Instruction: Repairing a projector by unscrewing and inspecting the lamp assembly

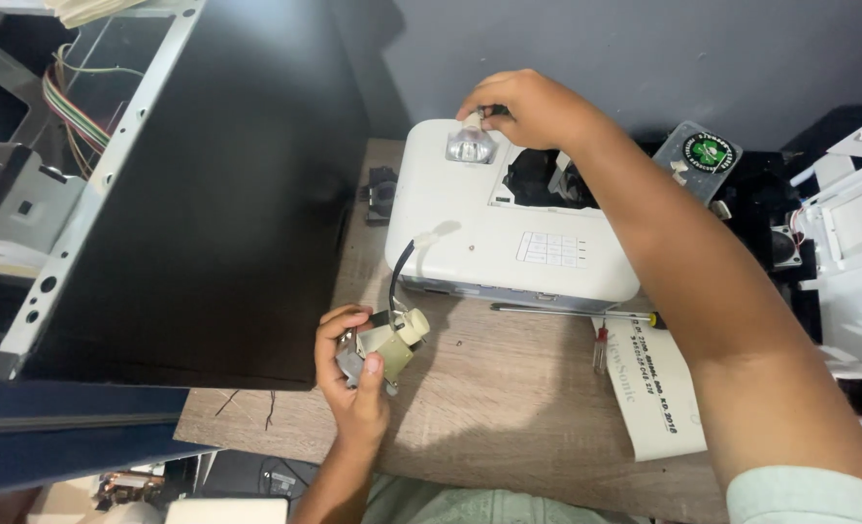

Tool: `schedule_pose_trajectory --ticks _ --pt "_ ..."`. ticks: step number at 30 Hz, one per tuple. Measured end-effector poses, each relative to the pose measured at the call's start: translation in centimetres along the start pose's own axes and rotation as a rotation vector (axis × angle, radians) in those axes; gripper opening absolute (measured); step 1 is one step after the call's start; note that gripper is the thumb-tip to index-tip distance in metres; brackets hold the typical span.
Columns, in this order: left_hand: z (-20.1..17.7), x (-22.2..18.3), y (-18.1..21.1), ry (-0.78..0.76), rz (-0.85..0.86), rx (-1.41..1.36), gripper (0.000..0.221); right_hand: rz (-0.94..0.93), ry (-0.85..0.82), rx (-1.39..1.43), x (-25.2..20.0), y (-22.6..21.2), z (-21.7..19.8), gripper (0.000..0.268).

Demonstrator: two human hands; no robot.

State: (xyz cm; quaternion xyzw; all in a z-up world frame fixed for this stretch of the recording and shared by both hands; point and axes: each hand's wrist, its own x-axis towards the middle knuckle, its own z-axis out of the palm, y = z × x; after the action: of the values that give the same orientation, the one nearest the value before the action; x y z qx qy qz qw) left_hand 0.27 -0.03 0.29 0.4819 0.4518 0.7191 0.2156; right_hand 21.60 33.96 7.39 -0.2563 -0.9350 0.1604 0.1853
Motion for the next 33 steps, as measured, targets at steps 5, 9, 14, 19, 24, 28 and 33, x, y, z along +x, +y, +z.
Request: schedule_pose_trajectory --ticks 5,9,14,19,24,28,33 --pt "0.1 0.1 -0.3 -0.014 0.007 -0.005 0.045 -0.117 0.036 -0.057 -0.3 0.9 0.6 0.038" --pt "0.3 0.2 0.1 -0.021 0.009 -0.021 0.044 -0.027 0.036 -0.109 -0.7 1.3 1.1 0.053" --pt "0.3 0.3 0.3 -0.025 0.009 0.007 0.046 -0.026 0.055 -0.137 -1.5 1.6 1.1 0.062" --pt "0.4 1.0 0.3 -0.014 0.032 -0.01 0.044 -0.08 0.209 -0.241 -3.9 -3.8 -0.9 0.06" --pt "1.1 2.2 0.3 -0.031 0.048 0.02 0.044 -0.157 0.374 0.308 -9.3 -18.9 -2.6 0.015" --pt "3.7 3.8 1.1 -0.058 -0.033 -0.07 0.048 -0.134 0.313 0.308 -13.5 -20.7 -3.8 0.017" --pt "7.4 6.0 0.9 -0.05 -0.045 -0.304 0.049 -0.153 0.203 0.364 -16.8 -23.4 -4.5 0.025"
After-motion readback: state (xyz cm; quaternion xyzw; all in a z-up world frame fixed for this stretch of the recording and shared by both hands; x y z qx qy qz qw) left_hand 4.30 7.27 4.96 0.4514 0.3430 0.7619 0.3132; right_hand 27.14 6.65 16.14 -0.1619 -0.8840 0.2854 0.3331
